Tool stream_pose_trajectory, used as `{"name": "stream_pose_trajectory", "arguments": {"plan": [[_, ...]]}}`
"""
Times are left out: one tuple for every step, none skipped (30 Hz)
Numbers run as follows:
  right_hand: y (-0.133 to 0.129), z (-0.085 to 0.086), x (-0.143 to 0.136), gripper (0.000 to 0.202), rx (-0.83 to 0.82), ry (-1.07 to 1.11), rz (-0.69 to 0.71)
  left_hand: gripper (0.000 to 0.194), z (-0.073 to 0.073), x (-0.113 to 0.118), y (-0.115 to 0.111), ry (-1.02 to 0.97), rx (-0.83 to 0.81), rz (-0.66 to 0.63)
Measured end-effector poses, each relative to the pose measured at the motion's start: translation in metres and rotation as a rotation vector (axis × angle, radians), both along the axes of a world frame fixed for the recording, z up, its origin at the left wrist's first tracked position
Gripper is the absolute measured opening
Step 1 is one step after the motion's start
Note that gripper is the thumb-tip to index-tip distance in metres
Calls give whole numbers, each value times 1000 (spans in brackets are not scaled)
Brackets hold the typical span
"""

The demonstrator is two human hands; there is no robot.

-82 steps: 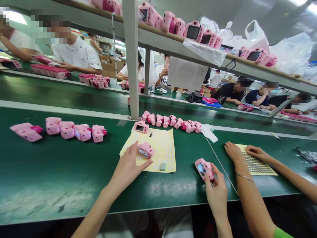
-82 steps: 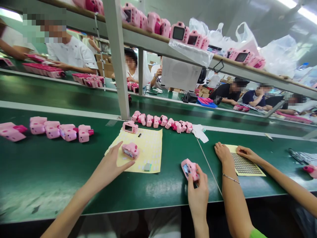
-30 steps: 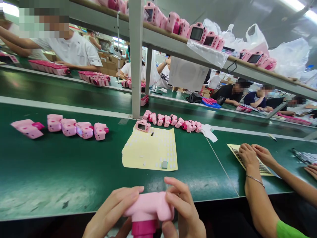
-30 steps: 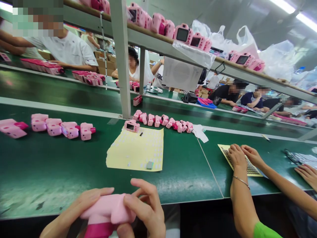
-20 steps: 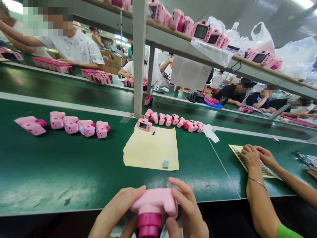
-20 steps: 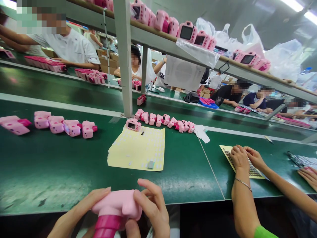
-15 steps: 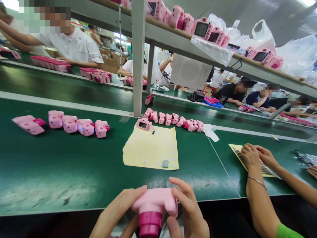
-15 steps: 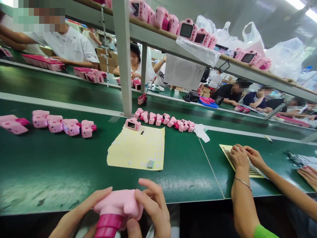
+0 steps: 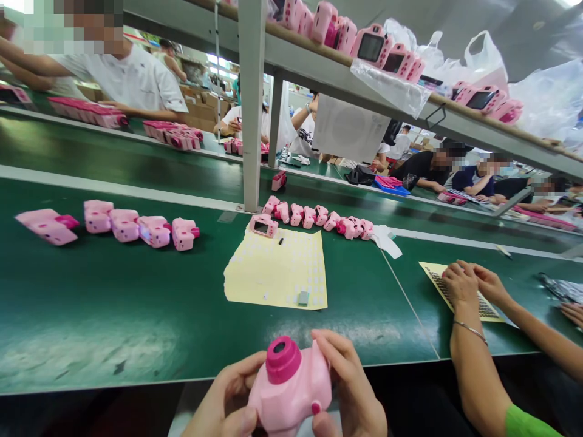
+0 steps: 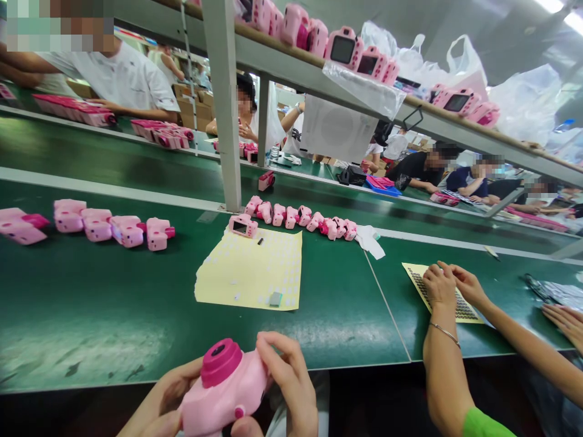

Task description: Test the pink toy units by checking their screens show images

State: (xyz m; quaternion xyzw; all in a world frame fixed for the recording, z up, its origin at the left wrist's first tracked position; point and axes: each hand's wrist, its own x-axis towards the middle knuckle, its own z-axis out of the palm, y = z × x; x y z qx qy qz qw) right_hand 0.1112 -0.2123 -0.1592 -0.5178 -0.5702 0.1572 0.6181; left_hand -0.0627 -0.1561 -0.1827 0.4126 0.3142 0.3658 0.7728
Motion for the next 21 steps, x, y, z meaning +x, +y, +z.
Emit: {"name": "stream_pose_trajectory", "arguments": {"plan": [[1, 1, 3, 49, 14, -33, 21, 81, -3, -2, 1, 15, -5, -3], [3, 1, 8, 49, 31, -87, 61, 81, -5, -3, 2, 31, -7, -6], [5, 1, 14, 49, 47, -151, 105, 80, -6, -4, 4, 45, -6, -14], [7, 1, 19, 49, 56, -209, 139, 79, -6, -3, 6, 51, -3, -23], [9, 0, 24, 49, 57, -249, 157, 76, -5, -2, 9, 50, 6, -32], [10, -2, 28, 48, 48, -263, 159, 74, -4, -1, 12, 38, 24, -50], [11, -4, 31, 46, 33, -252, 148, 71, -3, 1, 14, 24, 44, -69], [11, -6, 32, 44, 13, -222, 132, 69, -2, 3, 16, 11, 62, -89], [11, -9, 33, 42, -4, -190, 119, 67, -2, 5, 17, 5, 72, -106], [10, -13, 33, 41, -12, -171, 118, 66, -3, 7, 18, 5, 77, -116], [10, -17, 32, 40, -11, -160, 118, 68, -5, 8, 18, 10, 77, -122], [9, -21, 31, 40, -7, -152, 115, 70, -8, 9, 18, 22, 72, -114], [9, -26, 30, 41, -4, -144, 111, 71, -10, 9, 17, 38, 65, -96], [9, -30, 30, 41, -6, -134, 107, 73, -13, 10, 16, 53, 62, -79], [10, -35, 30, 42, -13, -121, 102, 72, -15, 10, 16, 67, 58, -63], [10, -40, 31, 41, -17, -103, 89, 69, -17, 11, 16, 83, 64, -53], [11, -45, 34, 40, -18, -93, 76, 65, -18, 11, 16, 114, 84, -41], [11, -49, 38, 36, -19, -88, 50, 62, -19, 10, 17, 152, 116, -24], [11, -53, 43, 33, -28, -78, 6, 61, -18, 9, 20, 193, 155, -1], [11, -55, 50, 30, -51, -64, -57, 61, -18, 5, 23, 235, 196, 33], [13, -57, 58, 30, -94, -47, -139, 63, -17, 0, 27, 276, 234, 79]]}}
